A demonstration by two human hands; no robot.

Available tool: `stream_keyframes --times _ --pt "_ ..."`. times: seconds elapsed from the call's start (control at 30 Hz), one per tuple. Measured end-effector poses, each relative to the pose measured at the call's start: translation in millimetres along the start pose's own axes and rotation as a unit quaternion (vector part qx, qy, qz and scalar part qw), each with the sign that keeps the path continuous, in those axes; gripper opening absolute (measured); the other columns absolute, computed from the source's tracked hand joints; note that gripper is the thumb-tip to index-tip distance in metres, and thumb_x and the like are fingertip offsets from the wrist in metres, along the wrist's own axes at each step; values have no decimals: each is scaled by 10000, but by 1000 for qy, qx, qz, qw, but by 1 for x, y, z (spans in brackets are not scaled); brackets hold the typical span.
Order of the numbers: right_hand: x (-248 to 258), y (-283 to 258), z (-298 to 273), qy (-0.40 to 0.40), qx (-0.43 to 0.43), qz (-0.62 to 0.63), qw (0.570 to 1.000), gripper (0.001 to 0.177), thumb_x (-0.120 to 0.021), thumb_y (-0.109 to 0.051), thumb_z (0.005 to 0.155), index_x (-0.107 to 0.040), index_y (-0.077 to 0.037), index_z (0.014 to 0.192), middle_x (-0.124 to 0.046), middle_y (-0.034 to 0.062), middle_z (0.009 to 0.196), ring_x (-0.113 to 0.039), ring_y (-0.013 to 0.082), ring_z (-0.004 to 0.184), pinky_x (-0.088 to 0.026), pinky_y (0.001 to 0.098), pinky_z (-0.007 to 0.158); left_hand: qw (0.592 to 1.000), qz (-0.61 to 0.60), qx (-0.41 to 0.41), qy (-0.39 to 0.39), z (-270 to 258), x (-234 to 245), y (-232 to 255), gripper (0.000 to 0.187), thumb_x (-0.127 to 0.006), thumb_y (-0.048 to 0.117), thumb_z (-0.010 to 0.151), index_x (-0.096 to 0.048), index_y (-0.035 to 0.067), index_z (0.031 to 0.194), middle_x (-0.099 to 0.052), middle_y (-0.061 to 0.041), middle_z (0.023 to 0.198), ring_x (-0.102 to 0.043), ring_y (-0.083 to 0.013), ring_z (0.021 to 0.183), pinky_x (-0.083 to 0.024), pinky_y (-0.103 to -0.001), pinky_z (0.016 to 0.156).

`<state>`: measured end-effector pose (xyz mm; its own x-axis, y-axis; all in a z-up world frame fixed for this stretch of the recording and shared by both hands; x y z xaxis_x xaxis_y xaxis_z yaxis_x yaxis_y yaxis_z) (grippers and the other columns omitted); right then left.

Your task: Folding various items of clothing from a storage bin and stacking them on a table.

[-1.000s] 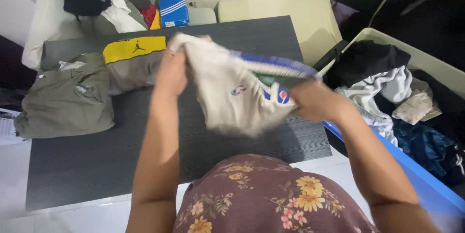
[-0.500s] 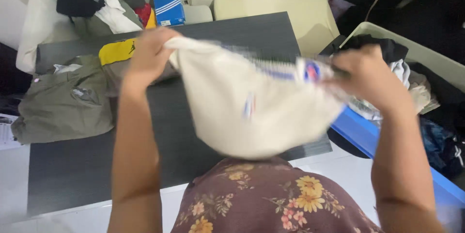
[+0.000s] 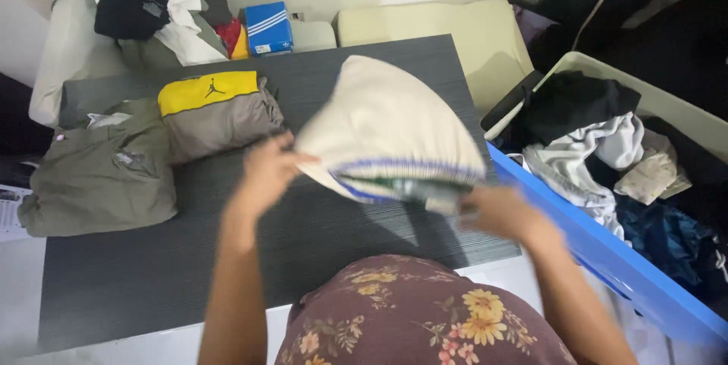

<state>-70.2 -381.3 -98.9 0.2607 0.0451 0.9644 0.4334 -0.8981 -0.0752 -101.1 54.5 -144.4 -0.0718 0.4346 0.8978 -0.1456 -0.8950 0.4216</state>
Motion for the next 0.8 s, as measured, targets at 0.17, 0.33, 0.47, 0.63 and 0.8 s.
stream_keyframes --times 0.17,0.33,0.47,0.63,0.8 --pt "-86 -23 38 -240 31 161 957 400 -647 -480 936 -777 -132 1084 -760 104 961 -733 275 923 -556 404 852 978 -87 175 -70 -21 -92 -13 355 -631 379 949 -695 319 1293 -590 -92 1427 -533 -360 1300 -367 -611 1080" --pt "-85 -78 72 -246 -49 468 848 550 -538 -549 924 -726 -54 1073 -738 92 778 -694 196 689 -557 310 637 965 28 246 -86 -2 -136 9 396 -682 485 867 -757 196 1127 -679 -117 1214 -621 -373 1141 -425 -639 942" --pt "-107 -102 80 -217 -42 510 831 780 -657 -604 834 -494 -29 1334 -705 18 1019 -698 204 718 -551 342 610 969 -186 154 -53 25 -132 76 386 -729 485 825 -782 157 1022 -709 -80 1055 -703 -310 946 -525 -573 849" --pt "-134 -58 91 3 -150 573 806 782 -780 -534 814 -611 74 1275 -757 215 1117 -733 204 909 -587 334 823 959 -279 32 29 38 -96 112 274 -694 423 908 -787 218 1065 -718 -41 1124 -675 -282 1031 -505 -548 916" --pt "-51 15 54 9 -169 676 717 628 -738 -310 710 -633 0 1246 -732 152 1065 -703 261 912 -536 378 847 962 -244 122 22 52 -118 80 300 -652 396 978 -733 324 1257 -622 -45 1289 -562 -301 1208 -430 -547 1025"
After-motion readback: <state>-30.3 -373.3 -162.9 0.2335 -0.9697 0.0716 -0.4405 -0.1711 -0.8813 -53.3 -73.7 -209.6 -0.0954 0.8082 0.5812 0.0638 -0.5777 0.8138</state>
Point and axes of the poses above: each hand's wrist, its own z-axis towards the middle knuckle, its own x-axis out of the back of the hand, y = z × x, the point moved 1 cm from there along z, towards the middle knuckle
